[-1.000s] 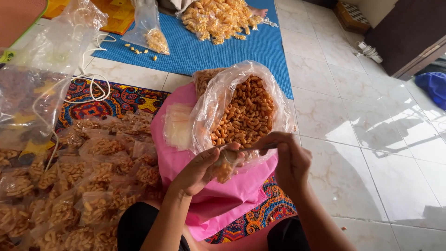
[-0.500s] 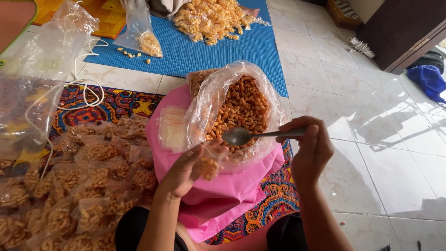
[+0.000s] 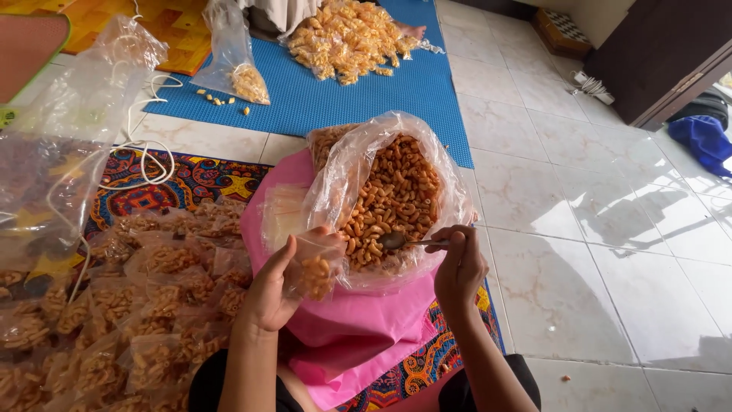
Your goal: Manually scooping nuts from a large bulk bag into smaller individual plastic bags using a spoon.
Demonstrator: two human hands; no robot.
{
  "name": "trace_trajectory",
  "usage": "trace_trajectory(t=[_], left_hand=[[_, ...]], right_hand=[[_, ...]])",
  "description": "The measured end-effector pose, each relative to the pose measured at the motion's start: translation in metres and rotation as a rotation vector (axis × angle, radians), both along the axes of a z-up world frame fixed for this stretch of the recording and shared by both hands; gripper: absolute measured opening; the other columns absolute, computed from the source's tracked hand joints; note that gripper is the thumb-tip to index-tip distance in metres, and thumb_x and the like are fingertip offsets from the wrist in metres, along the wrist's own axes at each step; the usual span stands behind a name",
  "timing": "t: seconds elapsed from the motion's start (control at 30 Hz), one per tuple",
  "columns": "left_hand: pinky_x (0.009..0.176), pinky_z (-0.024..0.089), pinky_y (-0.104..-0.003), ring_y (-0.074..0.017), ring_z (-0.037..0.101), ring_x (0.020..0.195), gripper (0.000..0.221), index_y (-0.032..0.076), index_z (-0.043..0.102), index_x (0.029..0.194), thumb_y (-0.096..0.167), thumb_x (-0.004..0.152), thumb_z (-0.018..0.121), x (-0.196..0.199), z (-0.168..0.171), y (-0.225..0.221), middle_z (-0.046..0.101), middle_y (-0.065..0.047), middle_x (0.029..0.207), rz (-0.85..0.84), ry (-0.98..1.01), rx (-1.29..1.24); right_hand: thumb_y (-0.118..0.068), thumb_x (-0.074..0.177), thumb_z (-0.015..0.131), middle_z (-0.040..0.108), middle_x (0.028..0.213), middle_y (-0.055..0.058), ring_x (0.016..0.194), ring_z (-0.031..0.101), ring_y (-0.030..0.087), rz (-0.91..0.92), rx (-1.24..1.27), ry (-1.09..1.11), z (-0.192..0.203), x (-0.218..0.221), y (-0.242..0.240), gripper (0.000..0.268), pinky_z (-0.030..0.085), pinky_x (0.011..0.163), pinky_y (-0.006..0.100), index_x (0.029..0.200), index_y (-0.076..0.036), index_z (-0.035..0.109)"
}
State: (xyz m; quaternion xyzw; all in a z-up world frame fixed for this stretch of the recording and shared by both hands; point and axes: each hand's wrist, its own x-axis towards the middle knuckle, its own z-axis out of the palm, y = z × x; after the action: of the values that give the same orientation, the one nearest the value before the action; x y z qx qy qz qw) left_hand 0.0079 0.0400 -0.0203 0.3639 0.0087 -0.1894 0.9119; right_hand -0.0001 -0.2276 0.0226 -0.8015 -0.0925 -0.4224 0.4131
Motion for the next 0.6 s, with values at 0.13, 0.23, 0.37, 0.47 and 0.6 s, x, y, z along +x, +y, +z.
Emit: trace_trajectory(t=[0.13,0.23,0.37,0.47,0.6], left_hand=[[0.088,0.058,-0.049,-0.0402,0.069,0.108,0.066,0.014,0.051,0.149,0.055,0.097,0.046,0.014,-0.030,0.003,0.069,-0.026,0.127,-0.020,-0.003,-0.076],[0.090,0.057,-0.051,-0.0407,0.068,0.110,0.065,0.014,0.050,0.149,0.054,0.098,0.047,0.017,-0.041,-0.002,0.067,-0.027,0.129,-0.015,0.016,-0.105],[0.092,0.056,-0.050,-0.0378,0.070,0.107,0.062,0.010,0.053,0.144,0.050,0.097,0.050,0.010,-0.026,-0.009,0.069,-0.026,0.126,0.007,0.032,-0.075],[0.089,0.058,-0.046,-0.0323,0.072,0.101,0.058,0.009,0.058,0.139,0.046,0.095,0.054,-0.002,0.007,-0.017,0.072,-0.022,0.121,0.000,-0.001,-0.009],[0.067,0.063,-0.026,-0.0126,0.072,0.076,0.075,-0.003,0.048,0.148,0.038,0.088,0.069,-0.006,0.004,-0.021,0.074,-0.015,0.115,-0.060,-0.139,-0.111]], right_hand=[[-0.021,0.114,0.030,0.072,0.071,0.004,0.060,0.074,0.020,-0.002,0.013,-0.047,-0.003,0.003,-0.003,0.039,0.058,0.071,0.035,0.090,-0.012,0.059],[-0.020,0.114,0.031,0.073,0.076,0.003,0.062,0.075,0.018,-0.013,0.003,-0.073,-0.009,0.005,-0.007,0.036,0.059,0.072,0.033,0.090,-0.012,0.057],[-0.019,0.114,0.029,0.074,0.081,0.006,0.065,0.075,0.021,0.002,0.017,-0.075,-0.010,0.006,-0.004,0.036,0.060,0.072,0.036,0.092,-0.010,0.056],[-0.017,0.113,0.028,0.073,0.084,0.009,0.068,0.077,0.024,0.047,0.059,-0.044,-0.014,0.005,0.001,0.035,0.061,0.073,0.039,0.093,-0.008,0.055],[-0.013,0.111,0.035,0.068,0.098,0.014,0.080,0.074,0.024,0.167,0.187,0.089,-0.020,0.002,0.004,0.023,0.064,0.076,0.033,0.099,0.002,0.049]])
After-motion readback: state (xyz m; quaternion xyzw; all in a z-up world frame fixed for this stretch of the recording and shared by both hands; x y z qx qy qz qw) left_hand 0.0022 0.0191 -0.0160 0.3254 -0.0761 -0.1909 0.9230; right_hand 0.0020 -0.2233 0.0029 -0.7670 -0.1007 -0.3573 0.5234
